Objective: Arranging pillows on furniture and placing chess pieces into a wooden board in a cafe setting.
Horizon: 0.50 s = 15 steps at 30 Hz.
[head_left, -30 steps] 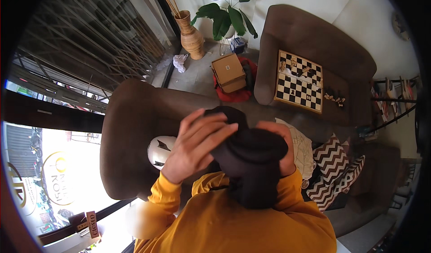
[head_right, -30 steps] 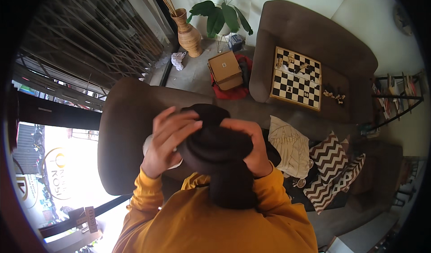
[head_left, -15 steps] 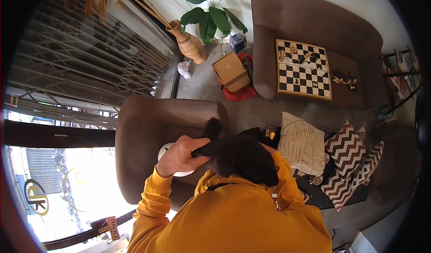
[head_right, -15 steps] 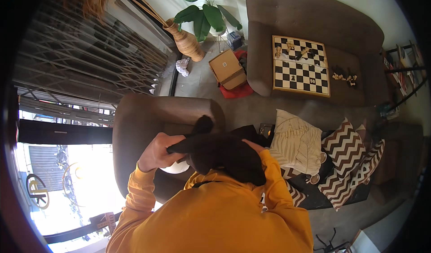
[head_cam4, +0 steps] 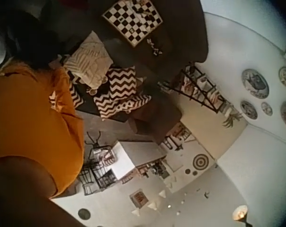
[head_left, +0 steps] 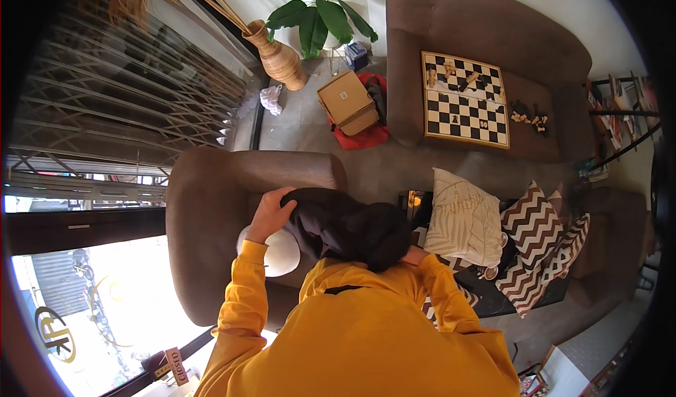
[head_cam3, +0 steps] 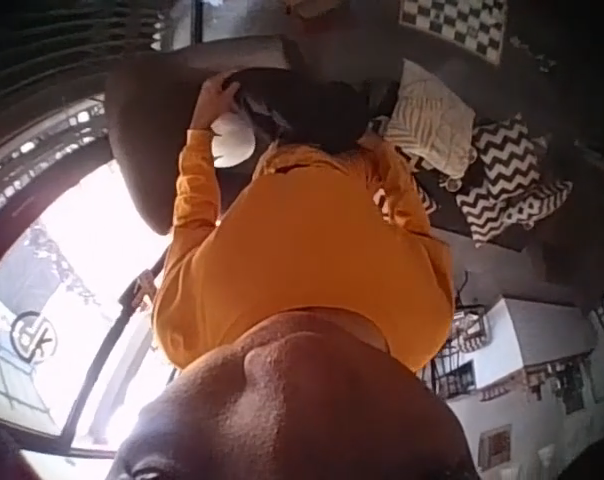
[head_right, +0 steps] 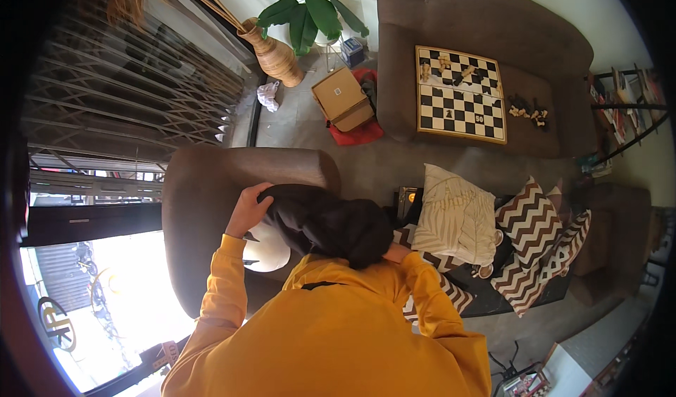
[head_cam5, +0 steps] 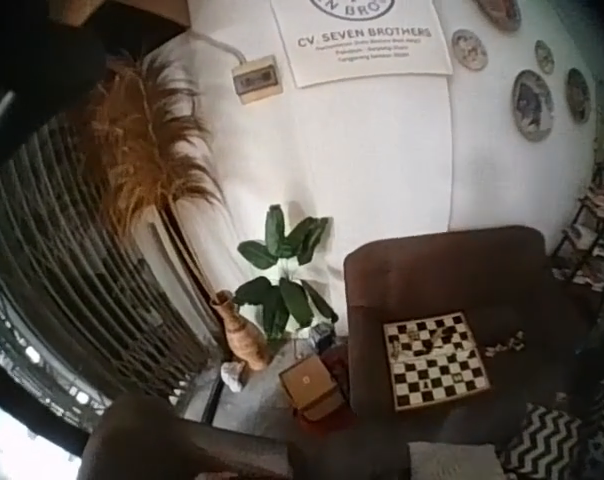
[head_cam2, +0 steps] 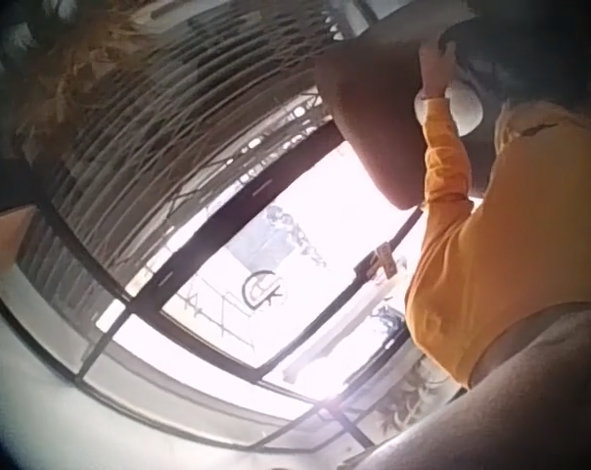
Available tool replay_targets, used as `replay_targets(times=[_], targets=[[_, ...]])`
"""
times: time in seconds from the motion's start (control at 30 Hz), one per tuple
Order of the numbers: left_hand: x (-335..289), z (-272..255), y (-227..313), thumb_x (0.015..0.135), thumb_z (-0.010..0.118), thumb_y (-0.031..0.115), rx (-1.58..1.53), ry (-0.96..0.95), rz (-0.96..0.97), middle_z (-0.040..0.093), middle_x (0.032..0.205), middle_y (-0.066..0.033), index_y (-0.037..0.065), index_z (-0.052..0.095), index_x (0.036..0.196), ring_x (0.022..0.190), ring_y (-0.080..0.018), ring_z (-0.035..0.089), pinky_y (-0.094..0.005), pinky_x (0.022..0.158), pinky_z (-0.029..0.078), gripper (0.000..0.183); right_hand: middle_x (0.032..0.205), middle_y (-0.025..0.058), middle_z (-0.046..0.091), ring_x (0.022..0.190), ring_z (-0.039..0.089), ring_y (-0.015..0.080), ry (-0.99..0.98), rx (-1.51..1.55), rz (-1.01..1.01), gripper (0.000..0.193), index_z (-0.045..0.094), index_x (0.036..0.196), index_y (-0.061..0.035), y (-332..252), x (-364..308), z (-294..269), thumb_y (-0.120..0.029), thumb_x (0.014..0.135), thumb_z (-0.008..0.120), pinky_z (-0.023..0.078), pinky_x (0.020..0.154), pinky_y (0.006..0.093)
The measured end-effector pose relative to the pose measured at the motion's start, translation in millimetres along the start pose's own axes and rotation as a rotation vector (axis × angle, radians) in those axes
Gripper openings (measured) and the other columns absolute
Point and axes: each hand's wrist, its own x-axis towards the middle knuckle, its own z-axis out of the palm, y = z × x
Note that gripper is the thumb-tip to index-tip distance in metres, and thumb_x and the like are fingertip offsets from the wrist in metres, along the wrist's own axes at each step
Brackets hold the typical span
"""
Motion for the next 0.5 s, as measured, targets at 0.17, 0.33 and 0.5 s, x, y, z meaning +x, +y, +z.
replay_targets(times=[0.17,0.33,0.5], targets=[[7.7,-1.4,-17.9,0.081,0.056,0.010,-0.126,0.026,-0.076,0.063,0.094,-0.0237,-0.005,0.060,0.103,0.092,-0.0322,0.063,-0.0335,0.082,0.046,0.027,0.137,0.0152,0.041,0.127,0.038,0.0238,0.506,-0.467,-0.184,0.043,0.041,0.132,-0.0003,-26.8,39.5,-19.6,-0.012,0.091,0.045,0.027,0.108,0.0321],[11.1,-18.1,-50.5,0.087,0.056,0.022,-0.220,0.025,-0.090,0.062,0.097,-0.0226,-0.002,0.058,0.105,0.095,-0.0332,0.061,-0.0338,0.083,0.045,0.030,0.136,0.0173,0.042,0.128,0.038,0.0259,0.606,-0.208,-0.146,0.054,0.041,0.133,0.0007,-68.8,73.4,-77.3,-0.020,0.085,0.053,0.029,0.106,0.0320],[12.3,-12.3,-116.4,0.090,0.052,0.043,-0.040,-0.575,-0.195,0.061,0.097,-0.0196,0.002,0.057,0.105,0.095,-0.0312,0.059,-0.0371,0.084,0.043,0.044,0.137,0.0153,0.042,0.127,0.039,0.0236,0.141,0.666,0.627,0.068,0.038,0.135,0.0024,-79.1,88.6,-65.4,-0.041,0.085,0.056,0.029,0.105,0.0301]])
